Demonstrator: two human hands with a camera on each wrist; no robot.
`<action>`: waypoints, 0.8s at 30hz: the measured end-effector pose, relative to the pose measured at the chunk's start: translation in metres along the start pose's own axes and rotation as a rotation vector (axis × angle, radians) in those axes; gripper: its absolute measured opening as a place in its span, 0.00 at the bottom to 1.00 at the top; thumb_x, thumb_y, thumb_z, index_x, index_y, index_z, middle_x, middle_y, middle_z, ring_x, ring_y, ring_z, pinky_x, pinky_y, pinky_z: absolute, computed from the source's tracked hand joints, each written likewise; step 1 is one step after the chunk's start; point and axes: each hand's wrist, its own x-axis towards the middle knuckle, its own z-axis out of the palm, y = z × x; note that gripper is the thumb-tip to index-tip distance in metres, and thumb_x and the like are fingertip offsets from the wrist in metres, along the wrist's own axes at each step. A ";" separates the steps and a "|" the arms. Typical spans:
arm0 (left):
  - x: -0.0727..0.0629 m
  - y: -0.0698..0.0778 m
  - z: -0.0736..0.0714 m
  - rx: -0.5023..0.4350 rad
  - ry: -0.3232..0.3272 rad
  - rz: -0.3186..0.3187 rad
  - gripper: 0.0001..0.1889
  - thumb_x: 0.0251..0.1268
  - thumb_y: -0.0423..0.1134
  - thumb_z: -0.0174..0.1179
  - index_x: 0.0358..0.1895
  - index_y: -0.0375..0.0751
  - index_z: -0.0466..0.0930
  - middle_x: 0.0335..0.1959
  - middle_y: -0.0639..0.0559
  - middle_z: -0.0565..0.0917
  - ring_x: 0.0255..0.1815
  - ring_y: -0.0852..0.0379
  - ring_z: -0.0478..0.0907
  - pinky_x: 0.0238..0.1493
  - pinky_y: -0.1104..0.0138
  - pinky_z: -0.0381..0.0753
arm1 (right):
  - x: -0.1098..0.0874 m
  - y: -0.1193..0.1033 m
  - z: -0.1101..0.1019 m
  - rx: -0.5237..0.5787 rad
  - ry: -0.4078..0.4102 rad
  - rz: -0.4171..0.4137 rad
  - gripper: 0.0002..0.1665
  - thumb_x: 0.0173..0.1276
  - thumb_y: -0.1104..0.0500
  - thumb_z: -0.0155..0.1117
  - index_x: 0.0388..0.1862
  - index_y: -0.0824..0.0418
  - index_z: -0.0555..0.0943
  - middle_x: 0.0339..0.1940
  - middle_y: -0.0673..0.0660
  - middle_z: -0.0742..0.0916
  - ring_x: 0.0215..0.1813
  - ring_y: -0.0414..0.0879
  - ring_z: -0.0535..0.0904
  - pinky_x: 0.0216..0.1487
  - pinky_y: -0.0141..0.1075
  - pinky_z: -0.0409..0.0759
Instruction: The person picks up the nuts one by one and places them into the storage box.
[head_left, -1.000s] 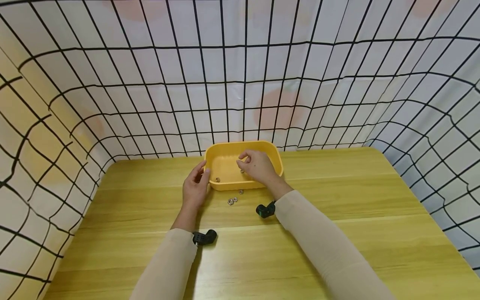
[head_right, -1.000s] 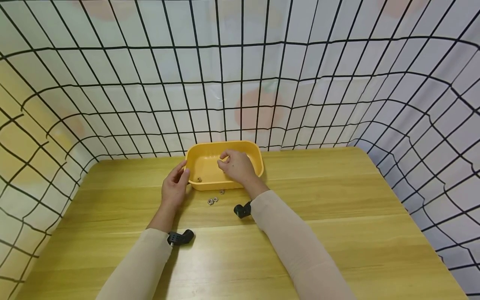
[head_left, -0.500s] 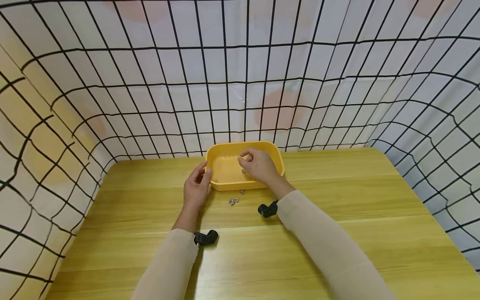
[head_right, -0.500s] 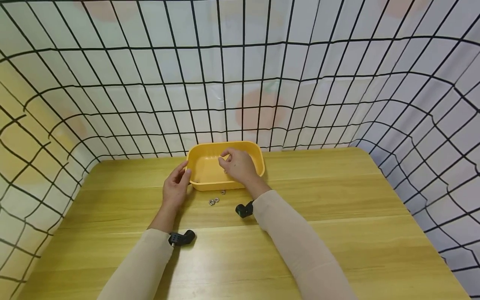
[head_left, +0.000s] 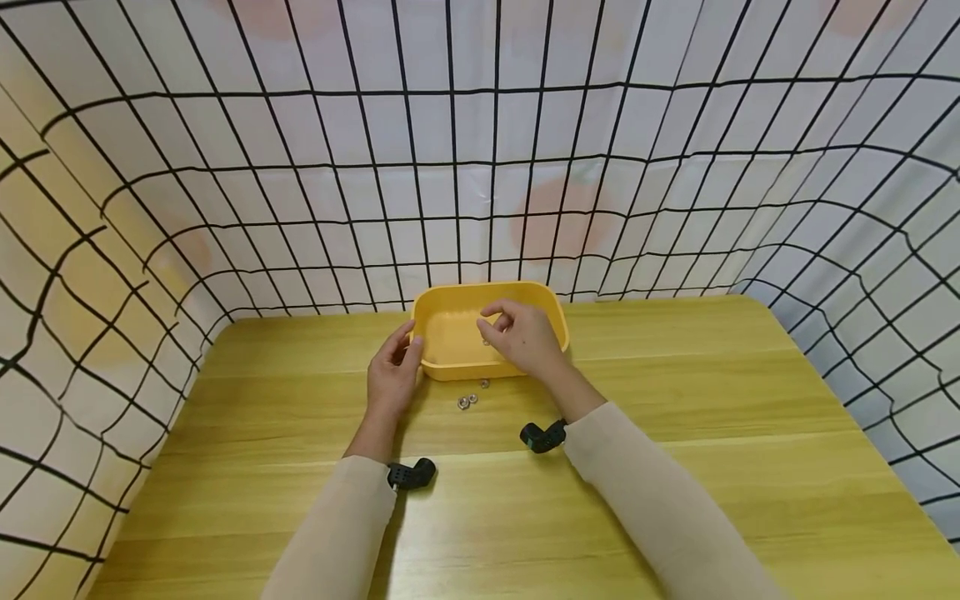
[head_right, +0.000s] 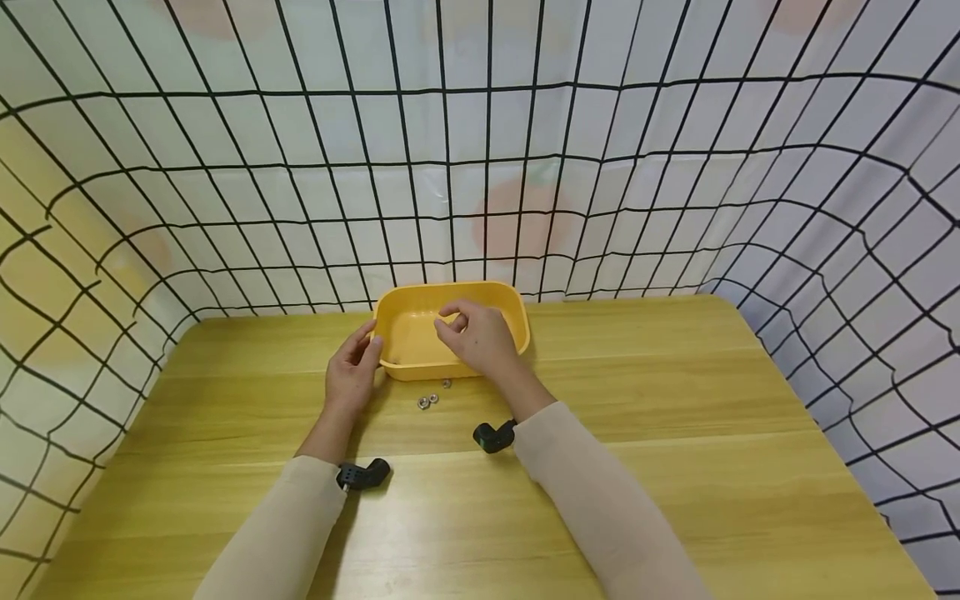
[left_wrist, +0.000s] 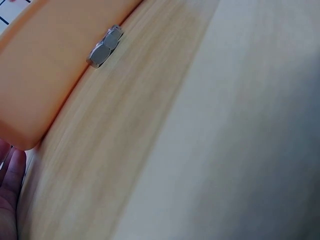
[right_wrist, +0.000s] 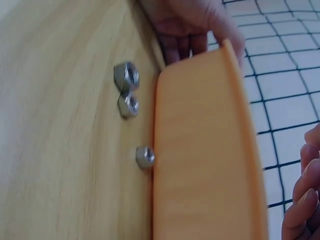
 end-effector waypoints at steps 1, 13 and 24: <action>0.000 0.000 0.000 -0.002 0.000 -0.001 0.21 0.76 0.51 0.59 0.68 0.60 0.78 0.66 0.45 0.79 0.65 0.48 0.76 0.65 0.55 0.77 | -0.002 -0.002 -0.001 0.001 0.002 0.000 0.12 0.73 0.49 0.67 0.49 0.53 0.85 0.26 0.51 0.85 0.19 0.47 0.71 0.20 0.33 0.67; -0.001 -0.001 -0.001 -0.008 -0.003 -0.004 0.20 0.76 0.51 0.59 0.68 0.60 0.78 0.67 0.45 0.79 0.66 0.47 0.76 0.67 0.53 0.76 | -0.033 -0.017 -0.004 0.054 0.012 -0.014 0.15 0.70 0.50 0.70 0.49 0.57 0.86 0.26 0.50 0.84 0.24 0.47 0.74 0.24 0.33 0.71; -0.001 0.001 0.000 -0.017 -0.007 0.006 0.21 0.76 0.49 0.59 0.69 0.56 0.78 0.67 0.43 0.79 0.66 0.47 0.76 0.65 0.54 0.77 | -0.062 -0.006 0.010 0.120 -0.023 0.031 0.13 0.68 0.55 0.72 0.48 0.59 0.86 0.26 0.50 0.86 0.26 0.44 0.75 0.28 0.30 0.72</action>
